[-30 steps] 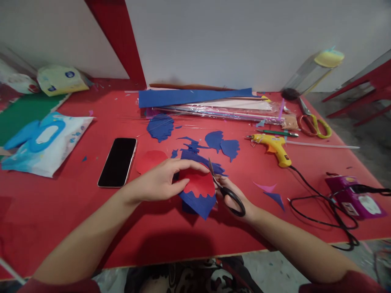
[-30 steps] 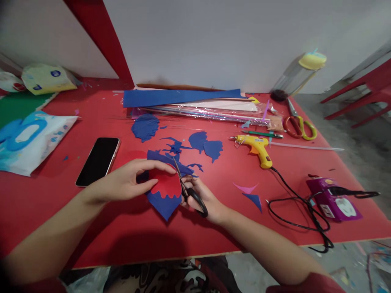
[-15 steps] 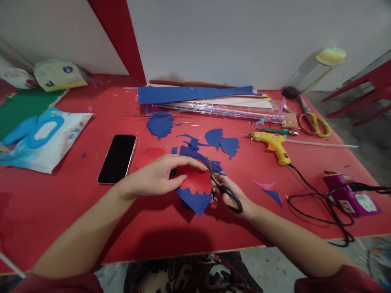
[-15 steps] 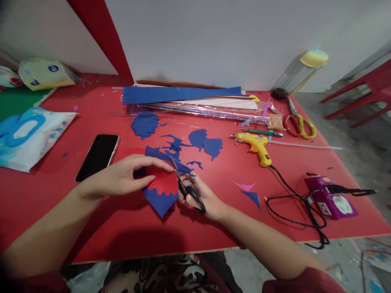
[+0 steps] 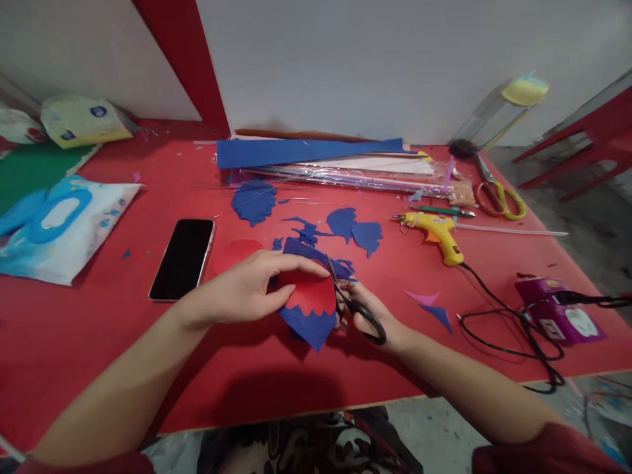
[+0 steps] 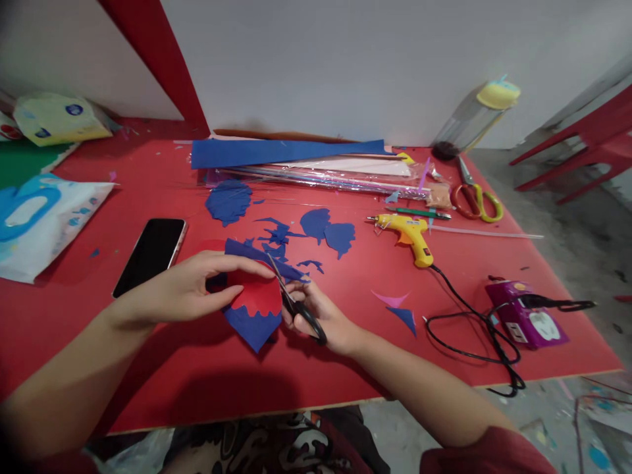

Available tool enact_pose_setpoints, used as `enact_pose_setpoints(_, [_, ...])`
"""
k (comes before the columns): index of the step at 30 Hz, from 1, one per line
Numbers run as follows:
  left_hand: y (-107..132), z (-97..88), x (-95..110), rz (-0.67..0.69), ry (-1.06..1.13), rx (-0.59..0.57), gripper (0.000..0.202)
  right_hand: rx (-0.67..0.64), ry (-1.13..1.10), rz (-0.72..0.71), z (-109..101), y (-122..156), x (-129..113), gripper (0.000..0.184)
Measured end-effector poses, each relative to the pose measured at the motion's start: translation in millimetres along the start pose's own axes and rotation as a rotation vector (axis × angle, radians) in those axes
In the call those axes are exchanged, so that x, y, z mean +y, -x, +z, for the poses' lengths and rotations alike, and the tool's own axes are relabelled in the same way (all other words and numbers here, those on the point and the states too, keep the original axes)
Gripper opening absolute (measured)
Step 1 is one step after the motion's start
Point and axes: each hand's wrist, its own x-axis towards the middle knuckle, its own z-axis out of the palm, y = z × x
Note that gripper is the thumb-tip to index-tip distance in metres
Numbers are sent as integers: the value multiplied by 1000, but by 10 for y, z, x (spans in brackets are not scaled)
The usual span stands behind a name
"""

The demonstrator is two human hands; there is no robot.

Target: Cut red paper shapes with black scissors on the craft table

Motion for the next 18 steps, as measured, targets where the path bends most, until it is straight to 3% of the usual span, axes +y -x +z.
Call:
enact_pose_setpoints(9, [-11, 8, -10, -3, 30, 6, 36, -56, -106, -62, -22, 6, 23, 51])
enact_pose_setpoints(18, [-19, -1, -7, -10, 25, -6, 37, -70, -147, -22, -14, -2, 11, 49])
